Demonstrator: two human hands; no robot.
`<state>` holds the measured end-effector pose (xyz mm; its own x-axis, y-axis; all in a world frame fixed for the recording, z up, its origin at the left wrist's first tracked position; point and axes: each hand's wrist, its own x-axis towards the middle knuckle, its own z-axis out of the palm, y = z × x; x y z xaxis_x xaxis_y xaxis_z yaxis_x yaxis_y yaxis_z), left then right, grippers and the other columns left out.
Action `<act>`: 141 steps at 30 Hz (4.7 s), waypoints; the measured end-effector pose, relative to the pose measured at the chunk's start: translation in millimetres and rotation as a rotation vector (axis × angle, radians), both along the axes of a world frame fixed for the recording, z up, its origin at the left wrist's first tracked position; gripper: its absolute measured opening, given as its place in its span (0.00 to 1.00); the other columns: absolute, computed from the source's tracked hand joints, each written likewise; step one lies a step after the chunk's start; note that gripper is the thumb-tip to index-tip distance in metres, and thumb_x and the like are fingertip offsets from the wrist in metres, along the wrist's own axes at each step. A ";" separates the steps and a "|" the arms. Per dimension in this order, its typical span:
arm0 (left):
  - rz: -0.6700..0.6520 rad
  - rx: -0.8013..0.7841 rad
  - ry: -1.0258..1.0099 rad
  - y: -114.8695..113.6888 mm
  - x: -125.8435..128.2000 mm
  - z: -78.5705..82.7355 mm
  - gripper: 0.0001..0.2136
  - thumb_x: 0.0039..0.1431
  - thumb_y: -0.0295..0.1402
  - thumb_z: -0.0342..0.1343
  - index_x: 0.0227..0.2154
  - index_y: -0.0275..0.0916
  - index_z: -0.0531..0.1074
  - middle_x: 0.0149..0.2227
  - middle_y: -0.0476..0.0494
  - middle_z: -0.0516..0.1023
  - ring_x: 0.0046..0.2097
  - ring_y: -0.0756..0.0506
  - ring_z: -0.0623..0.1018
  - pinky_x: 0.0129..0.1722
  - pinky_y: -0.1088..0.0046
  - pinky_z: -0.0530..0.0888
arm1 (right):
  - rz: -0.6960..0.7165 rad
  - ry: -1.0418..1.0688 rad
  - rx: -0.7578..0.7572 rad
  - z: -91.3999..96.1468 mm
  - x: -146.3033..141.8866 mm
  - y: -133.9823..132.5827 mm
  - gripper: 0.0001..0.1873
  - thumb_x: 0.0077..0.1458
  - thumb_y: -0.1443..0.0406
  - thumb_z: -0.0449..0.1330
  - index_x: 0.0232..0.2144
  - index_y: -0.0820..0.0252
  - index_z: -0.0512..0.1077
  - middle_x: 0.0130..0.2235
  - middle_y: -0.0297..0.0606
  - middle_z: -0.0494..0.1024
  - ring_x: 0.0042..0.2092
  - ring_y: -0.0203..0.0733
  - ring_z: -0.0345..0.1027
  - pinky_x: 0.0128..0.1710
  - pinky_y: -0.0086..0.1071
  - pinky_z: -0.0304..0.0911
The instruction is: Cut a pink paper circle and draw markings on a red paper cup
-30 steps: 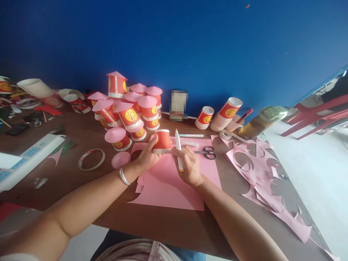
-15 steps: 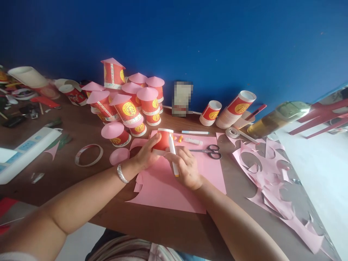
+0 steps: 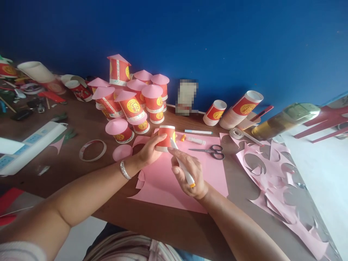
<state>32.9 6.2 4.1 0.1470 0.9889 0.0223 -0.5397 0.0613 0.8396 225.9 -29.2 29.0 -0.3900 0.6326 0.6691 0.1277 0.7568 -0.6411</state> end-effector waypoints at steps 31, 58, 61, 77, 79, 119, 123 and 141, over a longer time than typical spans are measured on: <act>0.055 0.010 0.375 -7.5 -1.2 4.9 0.20 0.70 0.54 0.59 0.46 0.42 0.75 0.48 0.42 0.78 0.54 0.39 0.76 0.59 0.57 0.73 | -0.178 -0.113 0.056 7.5 -8.4 5.6 0.09 0.65 0.70 0.58 0.33 0.51 0.67 0.28 0.30 0.77 0.27 0.36 0.72 0.28 0.31 0.67; 0.031 -0.080 0.290 -6.4 -1.4 -3.9 0.22 0.66 0.57 0.62 0.48 0.44 0.75 0.48 0.43 0.80 0.60 0.34 0.79 0.59 0.55 0.77 | -0.215 -0.136 0.224 3.7 -5.8 11.3 0.07 0.67 0.71 0.59 0.37 0.52 0.67 0.28 0.29 0.76 0.27 0.37 0.73 0.28 0.30 0.68; 0.030 -0.092 0.289 -6.5 -1.4 -3.7 0.22 0.66 0.57 0.62 0.48 0.44 0.75 0.48 0.44 0.79 0.60 0.35 0.79 0.58 0.56 0.77 | -0.230 -0.148 0.250 2.6 -6.6 11.7 0.09 0.67 0.71 0.58 0.36 0.52 0.67 0.27 0.28 0.76 0.26 0.36 0.72 0.27 0.30 0.66; 0.060 -0.063 0.290 -6.6 -0.1 -3.6 0.20 0.65 0.55 0.64 0.46 0.43 0.77 0.48 0.43 0.79 0.56 0.38 0.78 0.62 0.54 0.74 | -0.250 -0.157 0.283 -0.2 -9.0 10.0 0.11 0.64 0.74 0.59 0.35 0.52 0.65 0.26 0.26 0.73 0.24 0.34 0.68 0.26 0.29 0.62; 0.057 -0.058 0.294 -6.6 0.2 -3.4 0.20 0.65 0.55 0.63 0.47 0.43 0.76 0.49 0.43 0.79 0.57 0.37 0.77 0.62 0.54 0.74 | -0.247 -0.161 0.278 -0.1 -9.0 10.2 0.11 0.64 0.74 0.59 0.34 0.52 0.64 0.26 0.26 0.73 0.24 0.34 0.68 0.26 0.29 0.62; 0.036 -0.015 0.253 -6.1 0.4 -0.3 0.18 0.67 0.51 0.63 0.49 0.44 0.75 0.52 0.44 0.81 0.59 0.39 0.78 0.61 0.60 0.73 | -0.149 -0.143 0.298 1.6 -8.9 5.2 0.10 0.63 0.73 0.59 0.37 0.52 0.66 0.29 0.28 0.75 0.26 0.35 0.69 0.27 0.29 0.65; 0.056 0.007 0.302 -6.9 -1.0 1.4 0.18 0.68 0.50 0.61 0.49 0.42 0.75 0.52 0.43 0.81 0.59 0.39 0.78 0.61 0.61 0.73 | -0.166 -0.150 0.310 2.5 -8.5 6.5 0.11 0.63 0.74 0.59 0.37 0.52 0.66 0.28 0.27 0.74 0.25 0.34 0.67 0.26 0.29 0.63; 0.065 -0.012 0.371 -8.0 -1.9 2.9 0.20 0.68 0.54 0.60 0.49 0.43 0.78 0.52 0.41 0.82 0.59 0.36 0.79 0.56 0.61 0.77 | -0.210 -0.155 0.360 -1.6 -9.5 10.0 0.11 0.63 0.75 0.58 0.37 0.52 0.66 0.28 0.28 0.75 0.26 0.34 0.69 0.26 0.29 0.63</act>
